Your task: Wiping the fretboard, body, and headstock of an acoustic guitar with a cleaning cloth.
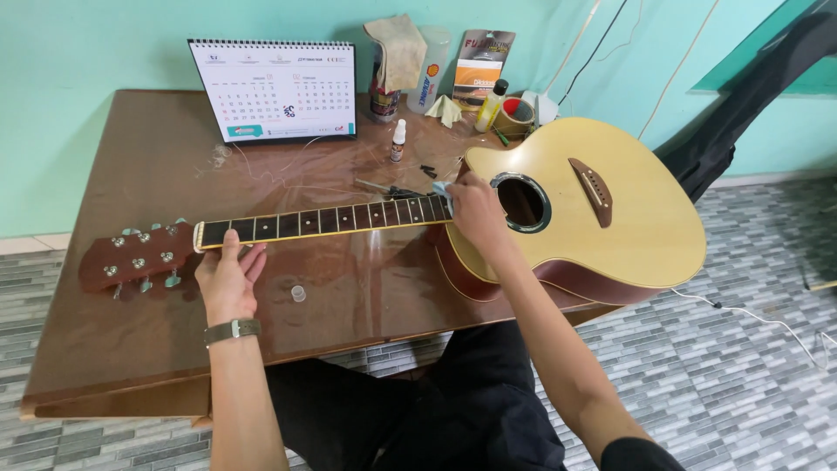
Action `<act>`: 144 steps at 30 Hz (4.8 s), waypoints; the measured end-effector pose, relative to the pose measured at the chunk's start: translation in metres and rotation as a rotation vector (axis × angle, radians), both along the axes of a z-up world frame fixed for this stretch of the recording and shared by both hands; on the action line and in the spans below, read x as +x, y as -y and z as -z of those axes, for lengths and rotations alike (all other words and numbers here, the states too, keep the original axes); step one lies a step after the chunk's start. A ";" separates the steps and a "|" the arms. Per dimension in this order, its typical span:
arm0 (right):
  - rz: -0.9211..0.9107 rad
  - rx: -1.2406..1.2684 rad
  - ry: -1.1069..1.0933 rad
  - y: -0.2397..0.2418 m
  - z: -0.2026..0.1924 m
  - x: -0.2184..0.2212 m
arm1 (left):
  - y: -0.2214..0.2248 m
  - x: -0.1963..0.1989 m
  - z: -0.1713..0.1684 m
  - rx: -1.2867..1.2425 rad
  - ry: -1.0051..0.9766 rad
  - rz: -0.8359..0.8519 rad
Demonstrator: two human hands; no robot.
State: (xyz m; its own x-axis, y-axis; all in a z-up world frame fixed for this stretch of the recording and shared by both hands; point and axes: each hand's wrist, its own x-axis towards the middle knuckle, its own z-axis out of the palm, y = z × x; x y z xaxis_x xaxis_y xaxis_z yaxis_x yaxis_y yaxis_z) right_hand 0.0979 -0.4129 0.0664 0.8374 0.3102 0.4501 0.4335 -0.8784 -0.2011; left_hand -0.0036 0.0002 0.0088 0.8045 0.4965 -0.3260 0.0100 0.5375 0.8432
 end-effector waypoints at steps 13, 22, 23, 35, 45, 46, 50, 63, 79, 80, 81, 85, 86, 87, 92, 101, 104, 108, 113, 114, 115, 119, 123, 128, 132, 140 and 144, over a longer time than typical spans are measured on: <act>-0.029 0.013 -0.012 0.001 -0.005 -0.010 | 0.003 0.000 0.001 0.025 0.001 0.018; -0.037 -0.084 0.071 0.014 0.003 -0.049 | 0.003 -0.001 0.001 0.011 -0.007 -0.011; -0.035 -0.054 0.063 0.013 0.002 -0.048 | 0.003 -0.003 0.002 0.009 -0.010 -0.007; -0.020 -0.147 0.134 0.001 0.005 -0.036 | -0.001 0.002 0.004 0.007 0.003 -0.003; -0.052 -0.116 0.043 -0.011 -0.021 -0.011 | 0.002 0.000 0.002 0.003 0.001 -0.011; -0.062 -0.122 0.039 -0.010 -0.017 -0.024 | 0.002 0.001 0.002 -0.004 -0.003 -0.021; -0.088 -0.251 0.103 -0.008 0.003 -0.046 | 0.003 -0.001 -0.003 0.005 0.000 -0.009; -0.201 -0.071 0.090 -0.043 0.010 -0.051 | 0.007 -0.004 -0.014 -0.003 -0.012 -0.017; -0.035 -0.230 -0.027 -0.080 0.003 -0.022 | 0.007 -0.004 -0.012 -0.008 -0.009 -0.004; -0.035 -0.142 -0.050 -0.077 0.011 -0.005 | 0.007 -0.004 -0.014 -0.006 -0.010 -0.007; -0.036 -0.054 -0.074 -0.075 0.020 0.013 | 0.008 -0.004 -0.016 -0.003 -0.010 -0.011; -0.025 0.012 0.023 -0.070 0.011 -0.035 | 0.006 -0.004 -0.016 0.003 -0.009 -0.014; -0.036 0.022 0.039 -0.070 0.011 -0.053 | 0.007 -0.005 -0.017 -0.003 -0.014 -0.016; -0.046 0.031 0.056 -0.068 0.010 -0.071 | 0.008 -0.005 -0.018 -0.008 -0.019 -0.017; -0.078 0.139 0.075 -0.081 0.014 -0.060 | 0.009 -0.003 -0.022 -0.002 -0.015 -0.019; -0.013 0.020 -0.010 -0.090 0.016 0.007 | 0.005 0.008 -0.002 -0.101 0.026 -0.063; -0.059 0.001 -0.020 -0.091 0.006 0.008 | 0.004 0.014 0.001 -0.137 0.053 -0.079; -0.093 -0.074 -0.003 -0.086 -0.012 -0.035 | 0.006 0.015 0.002 -0.175 0.069 -0.097; -0.089 -0.067 -0.060 -0.085 0.016 0.023 | 0.004 0.015 0.003 -0.168 0.078 -0.100; -0.086 -0.086 -0.096 -0.083 0.020 0.036 | 0.007 0.015 0.002 -0.173 0.076 -0.109; -0.081 -0.090 -0.094 -0.083 0.010 0.028 | 0.006 0.016 -0.001 -0.177 0.079 -0.104; -0.115 -0.095 -0.066 -0.080 0.010 0.015 | 0.004 0.017 0.013 -0.175 0.074 -0.115; -0.132 -0.011 -0.111 -0.079 0.008 0.015 | -0.004 0.027 0.030 -0.146 0.108 -0.096; 0.044 0.044 0.053 0.002 -0.027 0.001 | -0.008 0.023 0.027 -0.104 0.075 -0.042; 0.045 -0.039 0.017 0.063 -0.019 -0.008 | -0.003 0.014 0.012 -0.118 0.069 -0.066; -0.036 -0.086 -0.010 0.070 -0.011 -0.007 | -0.008 0.016 0.014 -0.114 0.058 -0.041; -0.049 -0.043 -0.010 0.060 -0.008 0.017 | -0.006 0.013 0.005 -0.153 0.054 -0.039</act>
State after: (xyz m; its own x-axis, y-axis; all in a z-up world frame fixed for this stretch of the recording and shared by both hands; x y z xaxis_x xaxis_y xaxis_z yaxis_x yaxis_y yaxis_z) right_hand 0.1152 -0.4728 0.0740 0.8252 0.3701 0.4268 0.4746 -0.8640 -0.1683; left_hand 0.0098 0.0066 0.0036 0.8039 0.4753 -0.3576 -0.0562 0.6592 0.7499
